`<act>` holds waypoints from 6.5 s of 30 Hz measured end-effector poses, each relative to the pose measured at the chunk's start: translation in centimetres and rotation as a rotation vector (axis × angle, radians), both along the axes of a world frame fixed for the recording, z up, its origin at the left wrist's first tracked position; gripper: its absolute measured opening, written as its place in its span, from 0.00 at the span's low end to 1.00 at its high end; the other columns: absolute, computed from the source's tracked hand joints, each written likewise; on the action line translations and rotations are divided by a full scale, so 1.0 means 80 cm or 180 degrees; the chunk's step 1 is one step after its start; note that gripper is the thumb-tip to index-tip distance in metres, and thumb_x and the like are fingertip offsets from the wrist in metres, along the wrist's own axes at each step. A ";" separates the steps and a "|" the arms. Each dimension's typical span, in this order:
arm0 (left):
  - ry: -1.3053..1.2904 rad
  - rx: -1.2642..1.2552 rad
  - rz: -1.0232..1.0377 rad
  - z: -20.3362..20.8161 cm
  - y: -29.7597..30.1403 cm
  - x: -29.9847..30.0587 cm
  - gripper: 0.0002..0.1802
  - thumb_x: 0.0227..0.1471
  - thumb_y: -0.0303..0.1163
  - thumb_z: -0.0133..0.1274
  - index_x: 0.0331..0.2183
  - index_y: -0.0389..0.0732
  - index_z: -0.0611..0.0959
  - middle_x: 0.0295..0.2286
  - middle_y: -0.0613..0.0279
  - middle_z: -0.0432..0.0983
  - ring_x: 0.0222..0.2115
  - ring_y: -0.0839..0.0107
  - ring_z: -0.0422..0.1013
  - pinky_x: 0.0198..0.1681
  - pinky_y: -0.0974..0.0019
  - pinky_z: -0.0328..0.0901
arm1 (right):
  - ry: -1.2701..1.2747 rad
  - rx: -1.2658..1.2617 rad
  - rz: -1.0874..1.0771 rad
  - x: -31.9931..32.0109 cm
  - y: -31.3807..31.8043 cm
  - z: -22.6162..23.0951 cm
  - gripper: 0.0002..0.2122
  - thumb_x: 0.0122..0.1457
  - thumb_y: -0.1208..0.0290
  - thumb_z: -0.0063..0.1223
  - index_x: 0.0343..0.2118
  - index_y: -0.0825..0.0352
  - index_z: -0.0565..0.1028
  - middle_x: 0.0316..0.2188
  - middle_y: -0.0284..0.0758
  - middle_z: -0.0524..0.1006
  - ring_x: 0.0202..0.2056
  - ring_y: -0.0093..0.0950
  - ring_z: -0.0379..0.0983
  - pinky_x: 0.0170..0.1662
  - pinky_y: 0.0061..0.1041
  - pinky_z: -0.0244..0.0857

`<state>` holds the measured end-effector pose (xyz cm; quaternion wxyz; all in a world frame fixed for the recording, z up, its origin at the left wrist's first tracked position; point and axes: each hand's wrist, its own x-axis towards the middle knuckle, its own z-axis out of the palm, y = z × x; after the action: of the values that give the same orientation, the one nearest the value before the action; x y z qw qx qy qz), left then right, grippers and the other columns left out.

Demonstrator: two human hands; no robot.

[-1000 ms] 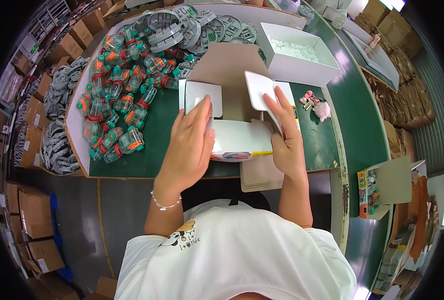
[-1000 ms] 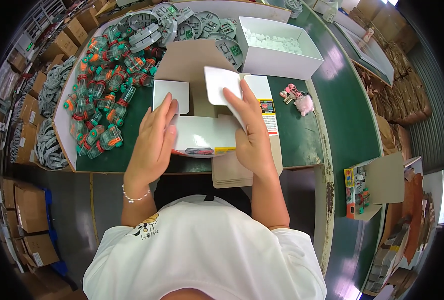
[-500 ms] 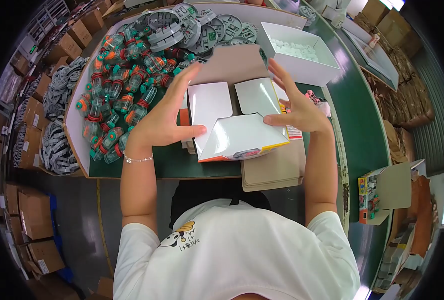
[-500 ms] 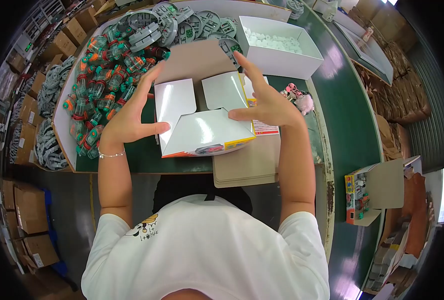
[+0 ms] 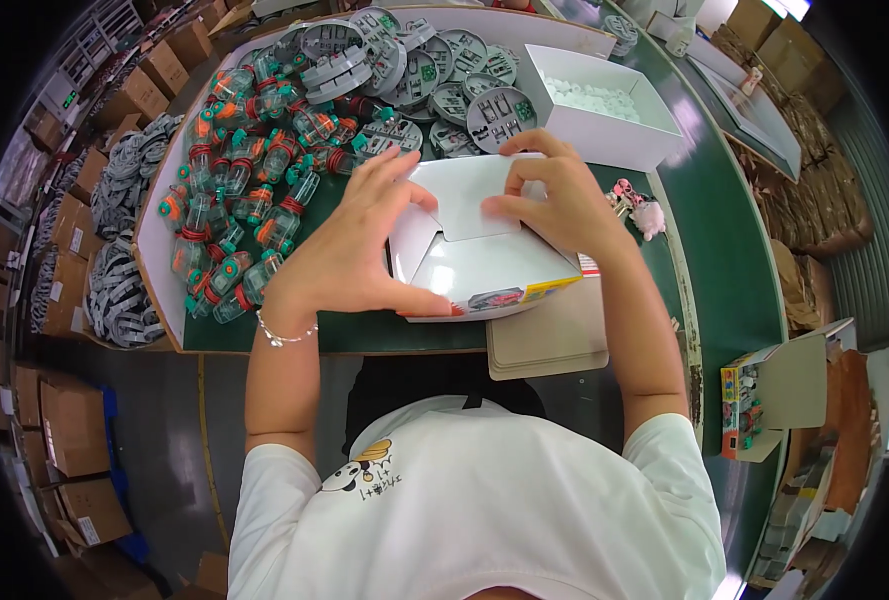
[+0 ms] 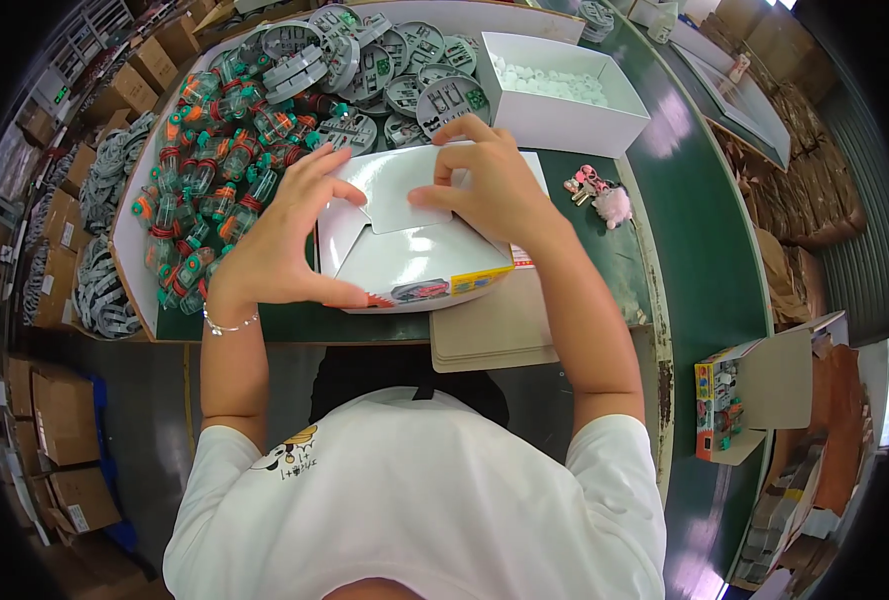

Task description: Assembling and packaging plastic components and stickers into cardboard boxes on a production line.

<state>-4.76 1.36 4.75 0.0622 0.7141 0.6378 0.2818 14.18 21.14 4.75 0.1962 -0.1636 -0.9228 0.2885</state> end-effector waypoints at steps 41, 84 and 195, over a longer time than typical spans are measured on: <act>-0.0186 0.1044 0.1360 -0.105 -0.025 0.102 0.11 0.52 0.32 0.61 0.35 0.37 0.80 0.61 0.26 0.52 0.61 0.34 0.55 0.58 0.47 0.58 | 0.0099 0.1576 0.0425 0.021 -0.082 -0.083 0.11 0.52 0.66 0.63 0.30 0.63 0.70 0.31 0.34 0.71 0.34 0.34 0.71 0.34 0.35 0.64; -0.0516 0.1113 0.3086 -0.068 0.156 -0.174 0.42 0.42 0.53 0.66 0.52 0.37 0.70 0.49 0.46 0.71 0.51 0.47 0.64 0.56 0.50 0.60 | 0.0883 0.1547 -0.1759 -0.048 0.241 0.004 0.08 0.51 0.66 0.62 0.32 0.64 0.79 0.45 0.40 0.73 0.47 0.42 0.69 0.48 0.41 0.64; 0.1062 0.0664 0.2486 -0.062 -0.017 -0.160 0.20 0.48 0.23 0.59 0.45 0.40 0.75 0.41 0.51 0.72 0.45 0.51 0.70 0.47 0.50 0.68 | -0.0386 0.0224 -0.0234 -0.052 -0.066 -0.049 0.45 0.44 0.49 0.69 0.63 0.68 0.61 0.56 0.48 0.65 0.58 0.47 0.61 0.61 0.42 0.57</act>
<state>-17.59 0.02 -0.21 -0.2254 0.4575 0.8294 0.2279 10.03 15.84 0.84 0.1560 -0.2075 -0.9359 0.2381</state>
